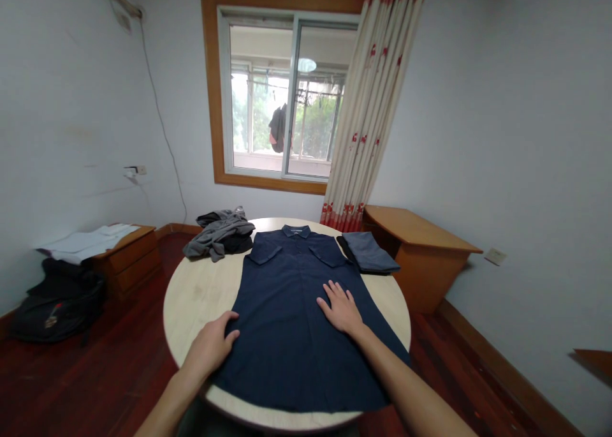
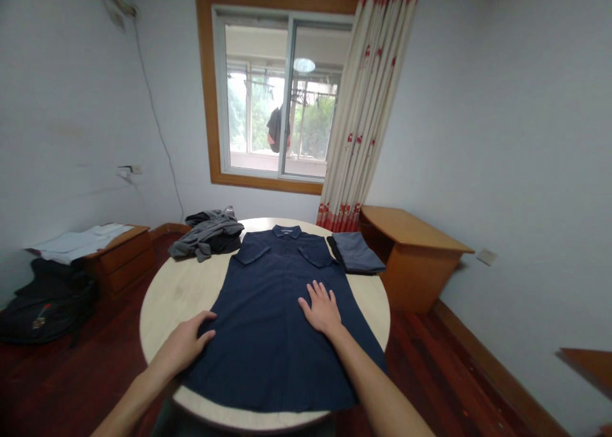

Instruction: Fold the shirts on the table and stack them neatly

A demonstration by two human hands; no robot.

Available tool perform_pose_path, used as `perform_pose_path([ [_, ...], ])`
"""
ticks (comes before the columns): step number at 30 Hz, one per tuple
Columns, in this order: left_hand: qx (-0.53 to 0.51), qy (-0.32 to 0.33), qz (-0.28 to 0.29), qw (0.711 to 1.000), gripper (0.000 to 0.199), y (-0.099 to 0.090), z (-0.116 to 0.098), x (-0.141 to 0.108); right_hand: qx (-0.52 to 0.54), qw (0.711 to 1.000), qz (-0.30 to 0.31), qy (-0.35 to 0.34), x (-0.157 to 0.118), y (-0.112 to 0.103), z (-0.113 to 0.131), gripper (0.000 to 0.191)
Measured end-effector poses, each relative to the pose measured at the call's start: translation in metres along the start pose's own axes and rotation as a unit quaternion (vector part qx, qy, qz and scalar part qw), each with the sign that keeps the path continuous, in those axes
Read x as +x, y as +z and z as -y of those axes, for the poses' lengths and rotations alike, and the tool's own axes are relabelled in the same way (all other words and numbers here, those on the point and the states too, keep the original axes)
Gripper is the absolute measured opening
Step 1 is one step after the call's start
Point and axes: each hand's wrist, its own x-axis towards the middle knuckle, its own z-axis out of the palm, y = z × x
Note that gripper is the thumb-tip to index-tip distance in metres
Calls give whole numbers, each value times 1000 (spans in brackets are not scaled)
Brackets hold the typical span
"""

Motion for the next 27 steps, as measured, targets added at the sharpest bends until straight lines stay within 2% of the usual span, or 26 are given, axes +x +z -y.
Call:
perform_pose_path([
  [5,-70,-5,28,997,30,-16,35,7,-36,999,-2,-19,-8,-13,31,70],
  [8,-109,-16,60,992,44,-22,48,8,-58,998,-2,-25,0,-31,43,69],
  [11,-141,-5,73,987,61,-31,43,4,-45,999,9,6,19,-46,42,65],
  [13,-146,19,58,987,60,-39,26,1,-26,999,11,21,32,-50,36,60],
  [16,-141,73,42,986,52,-46,-19,-1,-13,1000,-8,23,46,-46,25,54],
  [18,-126,116,49,984,44,-41,-56,-1,-10,999,-25,26,51,-40,21,49],
  [20,-98,186,66,975,39,-27,-91,0,-4,999,-39,30,52,-35,18,46],
  [23,-16,263,153,952,38,-3,-125,2,29,998,-53,19,54,-31,18,44],
  [25,33,280,212,936,39,6,-133,5,86,995,-54,-17,54,-28,20,41],
  [27,57,282,257,923,42,5,-134,10,164,983,-47,-74,55,-24,25,36],
])
